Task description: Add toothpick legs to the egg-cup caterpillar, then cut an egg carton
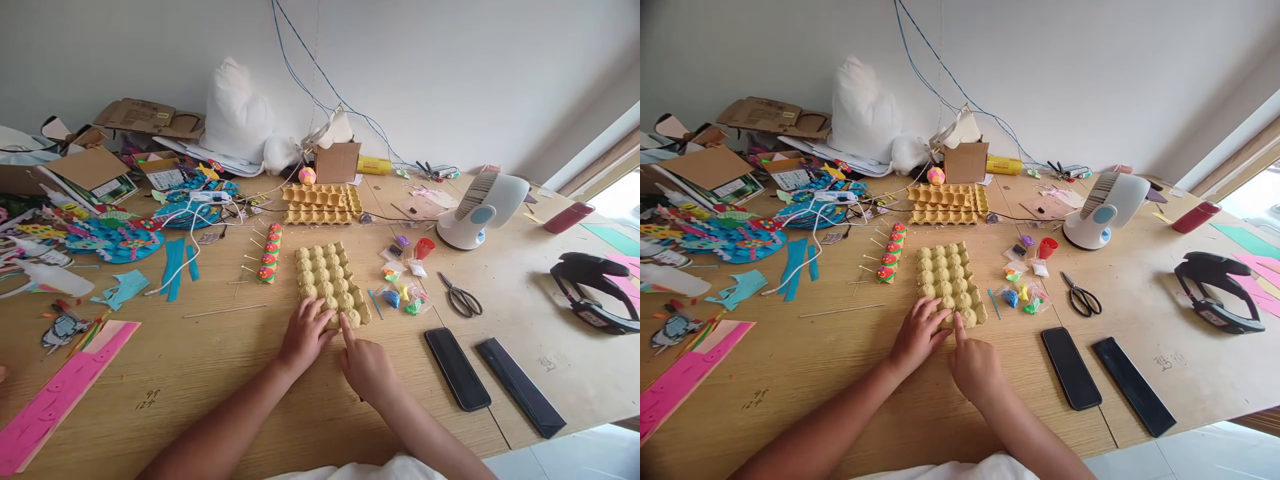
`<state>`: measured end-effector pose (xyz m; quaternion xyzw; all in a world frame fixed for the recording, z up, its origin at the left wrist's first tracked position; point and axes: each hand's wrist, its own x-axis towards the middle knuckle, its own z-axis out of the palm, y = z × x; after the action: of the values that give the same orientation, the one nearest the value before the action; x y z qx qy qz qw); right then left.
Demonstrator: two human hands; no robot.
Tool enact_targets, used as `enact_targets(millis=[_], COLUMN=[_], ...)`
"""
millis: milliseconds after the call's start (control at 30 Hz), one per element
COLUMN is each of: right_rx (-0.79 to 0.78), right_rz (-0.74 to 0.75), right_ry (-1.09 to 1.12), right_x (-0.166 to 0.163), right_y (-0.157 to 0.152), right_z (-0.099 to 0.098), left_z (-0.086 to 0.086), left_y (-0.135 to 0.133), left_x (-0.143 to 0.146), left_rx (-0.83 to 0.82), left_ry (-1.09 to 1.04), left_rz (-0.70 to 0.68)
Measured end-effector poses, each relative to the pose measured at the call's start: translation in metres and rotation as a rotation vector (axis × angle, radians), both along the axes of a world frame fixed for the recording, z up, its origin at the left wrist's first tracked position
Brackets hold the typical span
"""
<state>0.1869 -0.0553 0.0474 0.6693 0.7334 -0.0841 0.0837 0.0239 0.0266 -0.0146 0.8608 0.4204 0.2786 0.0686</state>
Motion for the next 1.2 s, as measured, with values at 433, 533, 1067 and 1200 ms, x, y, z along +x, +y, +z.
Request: enact_targets(millis=[433, 533, 1067, 1200], right_rx=[-0.044, -0.044, -0.067, -0.081], right_rz=[0.005, 0.027, 0.042, 0.048], right_ry=[0.009, 0.010, 0.018, 0.004], right_x=[0.0017, 0.0033, 0.0048, 0.0044], right_y=[0.0007, 0.0012, 0.0071, 0.0060], right_z=[0.0024, 0.0025, 0.0067, 0.0071], left_z=[0.0014, 0.0020, 0.0011, 0.0006], left_y=[0.0001, -0.0004, 0.0003, 0.0000], left_x=[0.0001, 0.0002, 0.0006, 0.0001], left_rx=[-0.014, -0.017, -0.037, -0.026], left_ry=[-0.004, -0.006, 0.021, 0.009], left_rz=[-0.003, -0.001, 0.015, 0.011])
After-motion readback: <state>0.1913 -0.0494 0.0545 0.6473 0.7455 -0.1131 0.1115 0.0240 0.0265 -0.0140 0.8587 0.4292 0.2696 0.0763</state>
